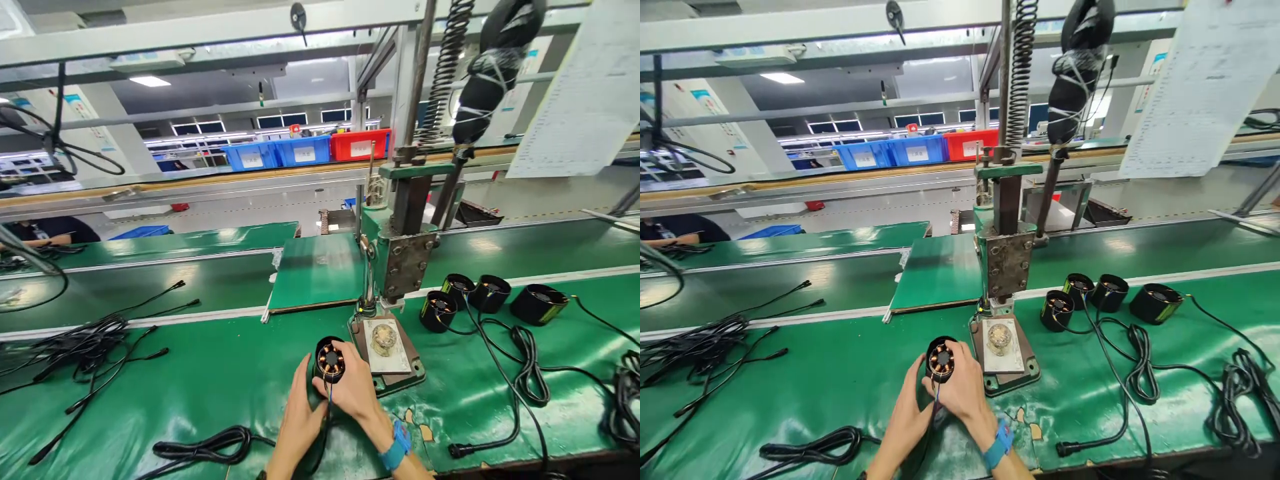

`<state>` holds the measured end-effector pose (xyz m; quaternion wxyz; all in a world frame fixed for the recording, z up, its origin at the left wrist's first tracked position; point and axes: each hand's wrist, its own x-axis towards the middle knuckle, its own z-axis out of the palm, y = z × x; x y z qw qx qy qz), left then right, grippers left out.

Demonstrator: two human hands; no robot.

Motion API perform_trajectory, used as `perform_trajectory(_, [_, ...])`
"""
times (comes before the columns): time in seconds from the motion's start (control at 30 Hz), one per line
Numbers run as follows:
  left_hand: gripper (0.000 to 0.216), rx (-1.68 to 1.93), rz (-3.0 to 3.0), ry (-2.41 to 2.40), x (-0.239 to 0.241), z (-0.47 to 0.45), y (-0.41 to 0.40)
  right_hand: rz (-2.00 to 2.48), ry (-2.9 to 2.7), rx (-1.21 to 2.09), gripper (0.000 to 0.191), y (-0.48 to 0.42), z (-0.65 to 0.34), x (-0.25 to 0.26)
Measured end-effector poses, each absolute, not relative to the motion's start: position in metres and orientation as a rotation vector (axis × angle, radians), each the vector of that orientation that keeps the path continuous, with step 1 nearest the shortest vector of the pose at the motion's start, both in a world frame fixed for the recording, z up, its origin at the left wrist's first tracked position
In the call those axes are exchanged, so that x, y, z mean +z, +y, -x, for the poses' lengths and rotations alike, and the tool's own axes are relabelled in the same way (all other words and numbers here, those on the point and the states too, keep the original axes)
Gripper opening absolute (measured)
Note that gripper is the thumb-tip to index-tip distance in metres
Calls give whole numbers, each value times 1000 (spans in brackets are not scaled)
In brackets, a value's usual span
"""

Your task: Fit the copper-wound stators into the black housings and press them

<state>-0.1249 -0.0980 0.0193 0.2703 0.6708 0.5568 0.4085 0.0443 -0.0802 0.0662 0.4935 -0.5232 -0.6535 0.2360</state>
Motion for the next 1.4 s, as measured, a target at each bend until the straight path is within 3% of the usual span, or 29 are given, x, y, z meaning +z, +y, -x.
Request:
perform_trajectory(0.27, [58, 1141, -1931, 1035, 78, 22, -63, 1288, -1371, 339, 64, -103, -118, 96])
perform_trajectory(0.67, [55, 1141, -1897, 848, 91, -15, -55, 1262, -1335, 336, 64, -102, -145, 97])
perform_trajectory(0.9, [57, 1211, -1818, 922, 91, -38, -27, 1381, -1259, 495, 84, -73, -157, 103])
perform_trajectory(1.03, [80, 1191, -1770, 853, 92, -45, -13, 1348, -1425, 694, 101, -62, -187, 121])
perform_trajectory(1.13, [90, 1132, -1760, 846, 83, -44, -6, 1334, -1636, 667, 86, -73, -224, 157])
perform_trajectory(1.27, [82, 1071, -1773, 877, 75, -44, -4, 1242, -1466, 50, 56, -94, -258, 269])
perform_trajectory(1.4, [80, 1101, -1754, 920, 82, -46, -9, 907, -1245, -261, 68, -83, -262, 415])
